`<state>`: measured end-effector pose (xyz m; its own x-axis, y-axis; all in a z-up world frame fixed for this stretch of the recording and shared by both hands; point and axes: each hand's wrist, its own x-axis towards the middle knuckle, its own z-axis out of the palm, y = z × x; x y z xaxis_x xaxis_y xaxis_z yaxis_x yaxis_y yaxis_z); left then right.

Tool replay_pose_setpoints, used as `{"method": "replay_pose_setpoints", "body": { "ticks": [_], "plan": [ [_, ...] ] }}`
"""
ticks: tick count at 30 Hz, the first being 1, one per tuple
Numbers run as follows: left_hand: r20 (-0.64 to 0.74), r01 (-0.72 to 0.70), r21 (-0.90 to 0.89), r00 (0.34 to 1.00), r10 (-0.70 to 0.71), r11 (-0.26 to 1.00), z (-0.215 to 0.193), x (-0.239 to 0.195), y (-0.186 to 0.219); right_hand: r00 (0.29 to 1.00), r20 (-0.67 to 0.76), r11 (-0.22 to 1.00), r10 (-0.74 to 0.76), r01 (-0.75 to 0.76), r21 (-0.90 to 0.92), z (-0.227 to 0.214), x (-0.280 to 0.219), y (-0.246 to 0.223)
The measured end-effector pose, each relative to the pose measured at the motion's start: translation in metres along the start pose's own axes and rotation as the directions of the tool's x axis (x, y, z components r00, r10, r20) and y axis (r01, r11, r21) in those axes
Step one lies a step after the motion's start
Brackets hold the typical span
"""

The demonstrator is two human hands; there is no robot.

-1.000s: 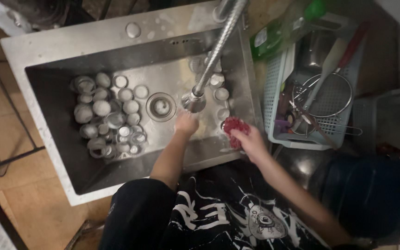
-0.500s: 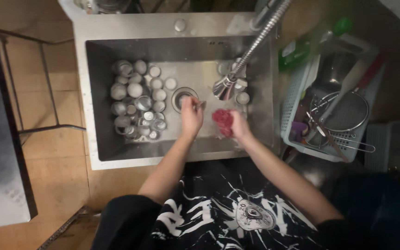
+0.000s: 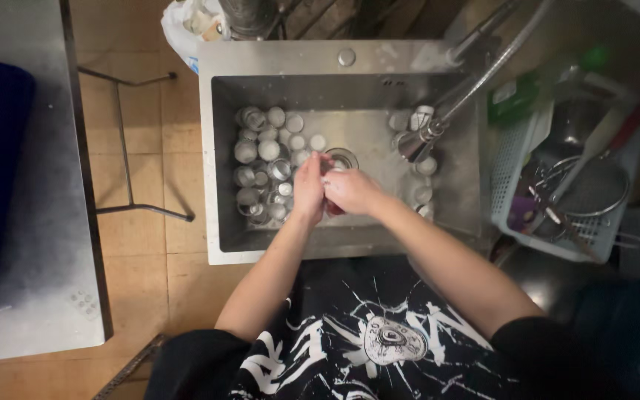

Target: The person washes numerous small metal coffee capsules in a stainless steel sink using a red scrubbing sponge and running water. They scrub each capsule individually and rinse it under the faucet, repeating the process for many capsules.

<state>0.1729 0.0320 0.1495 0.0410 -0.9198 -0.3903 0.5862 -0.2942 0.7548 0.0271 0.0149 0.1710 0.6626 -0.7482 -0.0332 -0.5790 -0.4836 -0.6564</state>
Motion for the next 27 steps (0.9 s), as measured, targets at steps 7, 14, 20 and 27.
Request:
{"method": "replay_pose_setpoints", "body": {
  "ticks": [7, 14, 20, 27],
  "plan": [
    [-0.182, 0.021, 0.072, 0.983, -0.008, 0.997, -0.025, 0.01, -0.004, 0.716, -0.13, 0.345, 0.686, -0.164, 0.924, 0.043, 0.022, -0.018],
    [0.13, -0.177, 0.938, 0.977, 0.171, 0.299, -0.063, 0.007, -0.01, 0.556, -0.277, 0.521, 0.783, -0.345, 0.781, 0.052, 0.033, -0.015],
    [0.055, 0.059, 0.731, 0.988, -0.146, 0.68, -0.074, -0.002, -0.038, 0.558, -0.094, 0.046, 0.825, 0.098, 0.994, 0.057, 0.037, -0.041],
    [0.144, 0.439, 0.333, 0.851, -0.505, 0.834, -0.052, -0.013, -0.035, 0.461, -0.089, 0.022, 0.883, 0.15, 0.989, 0.059, 0.033, -0.033]
  ]
}}
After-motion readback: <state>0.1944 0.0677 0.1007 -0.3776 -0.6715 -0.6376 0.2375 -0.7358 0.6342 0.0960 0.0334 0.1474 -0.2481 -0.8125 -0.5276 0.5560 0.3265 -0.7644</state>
